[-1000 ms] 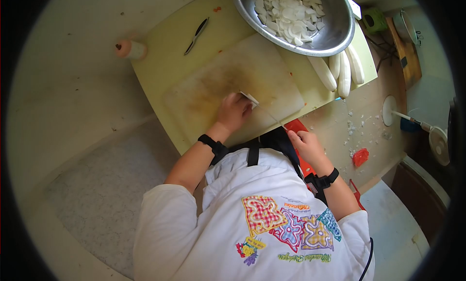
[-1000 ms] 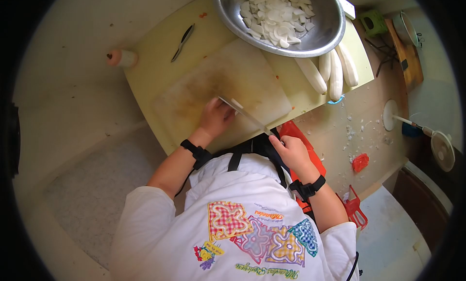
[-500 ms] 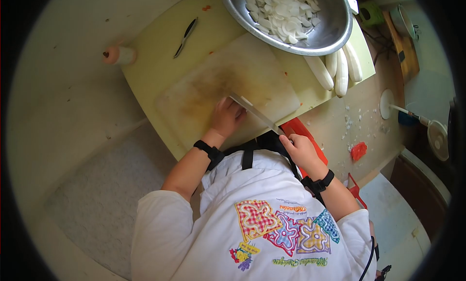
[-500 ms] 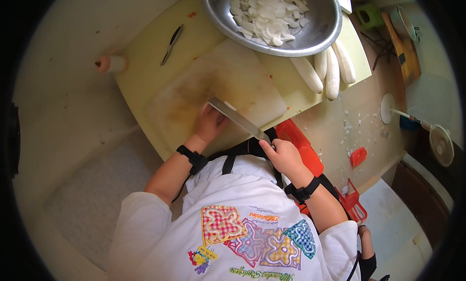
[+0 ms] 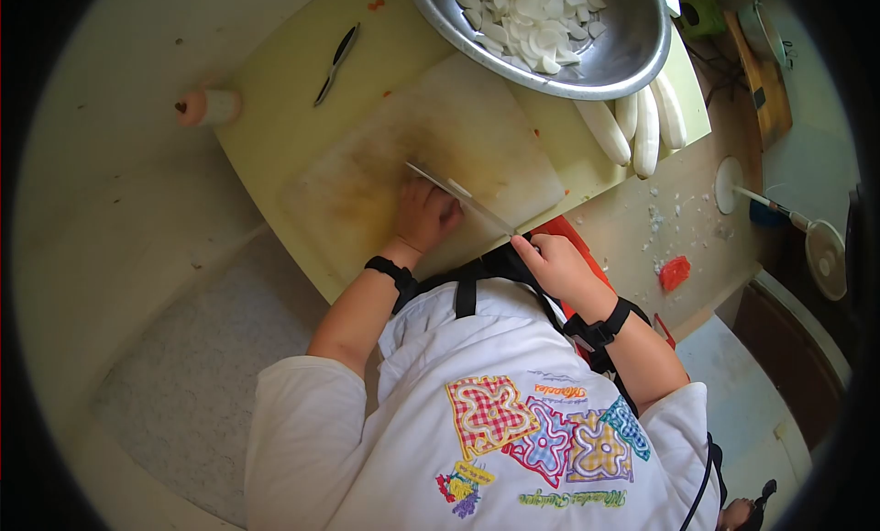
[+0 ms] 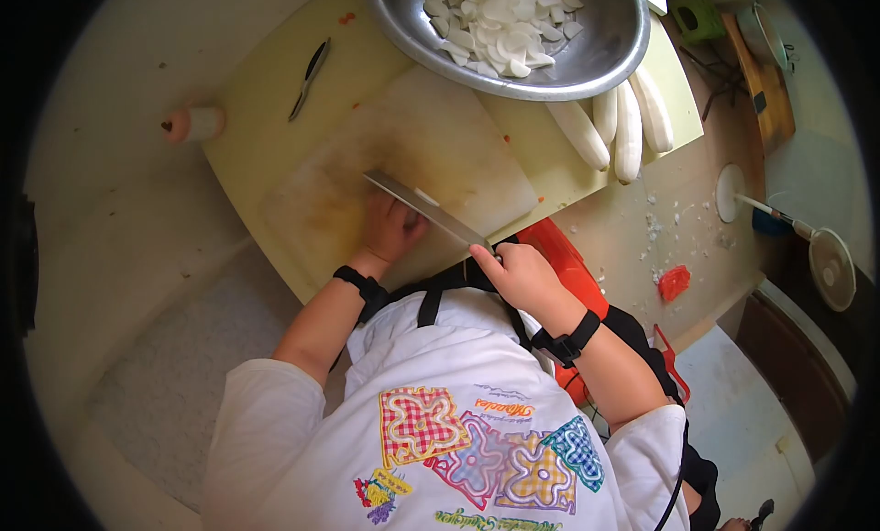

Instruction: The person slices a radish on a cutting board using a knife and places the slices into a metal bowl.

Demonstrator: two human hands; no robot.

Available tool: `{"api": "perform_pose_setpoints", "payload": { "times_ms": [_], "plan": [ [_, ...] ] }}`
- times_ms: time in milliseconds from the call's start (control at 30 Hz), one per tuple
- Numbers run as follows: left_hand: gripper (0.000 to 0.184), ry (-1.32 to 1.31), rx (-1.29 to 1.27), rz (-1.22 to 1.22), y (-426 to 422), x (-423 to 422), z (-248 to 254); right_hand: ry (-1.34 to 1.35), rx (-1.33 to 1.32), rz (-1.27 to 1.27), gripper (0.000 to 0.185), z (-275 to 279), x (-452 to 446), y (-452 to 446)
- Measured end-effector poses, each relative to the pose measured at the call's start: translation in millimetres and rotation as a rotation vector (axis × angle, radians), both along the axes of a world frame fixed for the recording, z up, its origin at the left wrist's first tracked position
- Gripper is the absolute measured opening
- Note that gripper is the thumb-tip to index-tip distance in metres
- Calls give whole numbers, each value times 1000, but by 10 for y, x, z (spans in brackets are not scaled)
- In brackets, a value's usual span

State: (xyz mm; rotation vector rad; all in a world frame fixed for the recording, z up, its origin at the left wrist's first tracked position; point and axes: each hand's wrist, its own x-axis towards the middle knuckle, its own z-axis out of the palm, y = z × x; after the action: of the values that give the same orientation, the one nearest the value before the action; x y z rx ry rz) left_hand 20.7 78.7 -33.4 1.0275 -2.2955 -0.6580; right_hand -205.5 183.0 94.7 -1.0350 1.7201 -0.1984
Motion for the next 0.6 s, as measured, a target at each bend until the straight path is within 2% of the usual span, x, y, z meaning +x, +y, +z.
{"api": "perform_pose_setpoints", "payload": {
  "times_ms": [333,500,600],
  "plan": [
    [35,-41,28,-32,-21,31,37,18,139,-30,60,207,-134,270],
    [39,0,22,-49,-21,23,17,19,145,22,61,219,-82,91],
    [28,17,-7,-18,-37,12,59,18,87,41,63,12,-13,11]
  ]
}}
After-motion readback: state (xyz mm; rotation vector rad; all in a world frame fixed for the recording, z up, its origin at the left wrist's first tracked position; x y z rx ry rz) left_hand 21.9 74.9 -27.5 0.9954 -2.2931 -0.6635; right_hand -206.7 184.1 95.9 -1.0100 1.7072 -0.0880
